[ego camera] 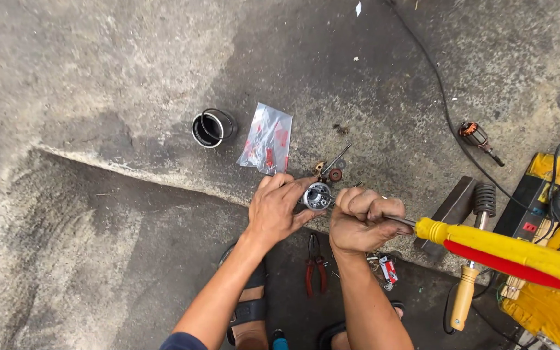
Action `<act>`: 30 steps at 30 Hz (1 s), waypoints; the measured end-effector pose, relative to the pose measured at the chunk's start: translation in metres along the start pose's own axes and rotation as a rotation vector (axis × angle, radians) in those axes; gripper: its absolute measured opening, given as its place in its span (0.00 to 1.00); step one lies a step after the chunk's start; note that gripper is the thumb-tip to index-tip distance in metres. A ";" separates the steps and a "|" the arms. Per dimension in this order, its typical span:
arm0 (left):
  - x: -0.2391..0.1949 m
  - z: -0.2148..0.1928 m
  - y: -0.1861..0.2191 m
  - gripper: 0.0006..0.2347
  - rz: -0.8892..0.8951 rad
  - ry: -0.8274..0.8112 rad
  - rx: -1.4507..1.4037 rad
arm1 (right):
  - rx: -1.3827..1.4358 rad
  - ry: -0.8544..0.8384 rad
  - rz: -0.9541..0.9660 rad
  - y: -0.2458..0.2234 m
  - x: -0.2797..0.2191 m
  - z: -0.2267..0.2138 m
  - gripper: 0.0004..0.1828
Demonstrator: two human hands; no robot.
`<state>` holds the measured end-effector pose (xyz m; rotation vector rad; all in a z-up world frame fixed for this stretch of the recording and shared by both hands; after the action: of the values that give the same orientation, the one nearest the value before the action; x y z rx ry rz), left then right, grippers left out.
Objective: The person sits on concrete steps assembling a small cylindrical motor component. They pick up small screws from the ground, insert them into the housing, and use a screwdriver to tighten them, working on the part by hand throughout.
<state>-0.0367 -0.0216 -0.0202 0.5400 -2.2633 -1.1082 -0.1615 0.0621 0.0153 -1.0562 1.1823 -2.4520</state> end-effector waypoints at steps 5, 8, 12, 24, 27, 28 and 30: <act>0.001 0.001 0.001 0.26 -0.031 -0.015 0.014 | -0.044 -0.033 -0.014 0.001 0.002 0.008 0.30; 0.001 0.004 -0.001 0.26 -0.046 -0.029 0.022 | -0.081 -0.044 -0.046 0.006 -0.007 0.001 0.32; -0.002 0.009 -0.006 0.27 -0.025 -0.039 0.055 | -0.106 -0.096 -0.074 0.007 -0.010 -0.004 0.32; -0.009 0.013 -0.011 0.25 0.019 0.006 0.048 | -0.091 -0.178 -0.069 0.004 -0.008 -0.002 0.32; -0.009 0.013 -0.011 0.25 0.020 0.004 0.039 | -0.112 -0.195 -0.075 0.004 -0.006 0.000 0.34; -0.009 0.014 -0.011 0.25 0.017 0.007 0.043 | -0.111 -0.204 -0.078 0.005 -0.006 0.000 0.34; -0.009 0.013 -0.011 0.25 0.022 0.009 0.045 | -0.120 -0.219 -0.076 0.007 -0.008 -0.004 0.35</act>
<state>-0.0371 -0.0151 -0.0386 0.5363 -2.2857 -1.0445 -0.1591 0.0638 0.0044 -1.3865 1.2505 -2.2710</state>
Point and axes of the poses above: each hand's wrist, its own x-axis towards the middle knuckle, its own z-axis out of the palm, y = z × x, the point moved 3 cm from there along x, towards the middle knuckle, and after that the axes turned 5 degrees about -y, right-handed, at the moved point
